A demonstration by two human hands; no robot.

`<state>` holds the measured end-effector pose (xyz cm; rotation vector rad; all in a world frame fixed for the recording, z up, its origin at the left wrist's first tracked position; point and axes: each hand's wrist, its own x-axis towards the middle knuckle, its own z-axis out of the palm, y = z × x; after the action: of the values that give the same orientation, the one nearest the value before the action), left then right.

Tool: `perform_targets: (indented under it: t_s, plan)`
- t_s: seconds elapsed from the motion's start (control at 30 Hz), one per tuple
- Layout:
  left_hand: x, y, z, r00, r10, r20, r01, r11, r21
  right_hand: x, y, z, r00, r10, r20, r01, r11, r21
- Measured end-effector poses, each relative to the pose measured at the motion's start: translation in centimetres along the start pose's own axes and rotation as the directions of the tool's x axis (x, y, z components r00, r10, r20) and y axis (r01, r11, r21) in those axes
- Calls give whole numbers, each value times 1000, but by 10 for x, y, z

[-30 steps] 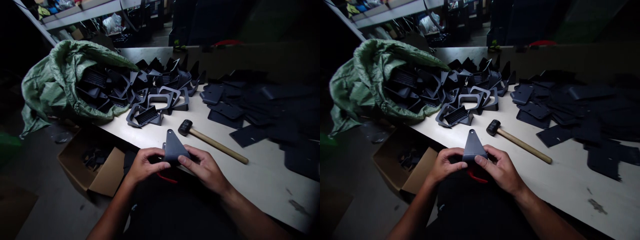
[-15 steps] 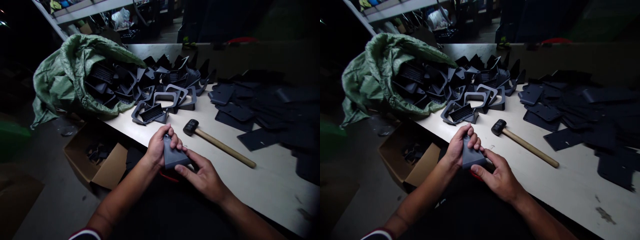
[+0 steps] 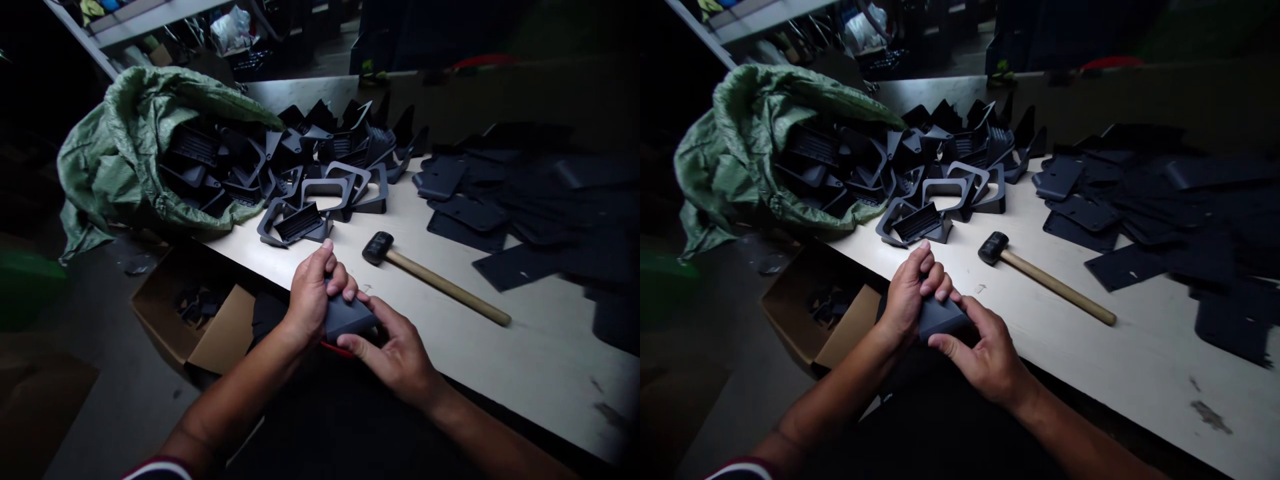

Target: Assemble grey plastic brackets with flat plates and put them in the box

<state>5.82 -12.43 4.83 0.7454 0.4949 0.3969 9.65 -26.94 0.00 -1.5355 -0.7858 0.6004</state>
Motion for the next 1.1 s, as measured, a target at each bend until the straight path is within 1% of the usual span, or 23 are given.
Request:
perform_targets:
  t_s: [0.1,0.2,0.23,0.3,0.33,0.4,0.47,0.53,0.67,0.8,0.9,0.97,1.1]
  plan:
    - [3,-2,-1,998,-56,1,56,998,-11,1,-6,-8,996,46,71,-47,999,15]
    - [3,-5,-2,991,-132,9,132,991,-18,-1,-6,-19,986,77,145,-88,994,71]
    - [3,-6,-1,990,-144,13,144,990,-10,-2,-5,-23,982,79,170,-94,992,86]
    - [1,-8,2,991,-129,21,129,991,27,-5,-2,-28,978,65,197,-87,991,104]
    - [-1,-8,3,993,-111,26,110,993,53,-7,-1,-29,981,55,187,-76,991,109]
    - [-3,-9,8,996,-81,35,77,991,108,-11,2,-29,993,30,118,-44,992,119]
    - [-5,-10,12,996,-78,37,72,985,157,-15,2,-28,999,8,38,-13,991,132]
    - [-7,-12,17,996,-87,32,79,979,189,-19,1,-28,1000,-6,-3,7,988,154]
    - [-12,-19,25,994,-106,7,102,972,210,-26,-2,-37,998,20,66,-32,981,193]
    - [-15,-29,35,993,-102,-56,111,975,190,-29,-1,-50,990,55,127,-86,962,258]
    - [-16,-36,43,986,-127,-111,141,981,134,-30,1,-58,987,79,143,-121,942,314]
    - [-17,-39,48,980,-154,-128,165,983,81,-32,2,-62,982,101,157,-150,927,344]
    - [-18,-44,55,969,-192,-156,193,981,-9,-43,6,-71,984,74,162,-136,901,413]
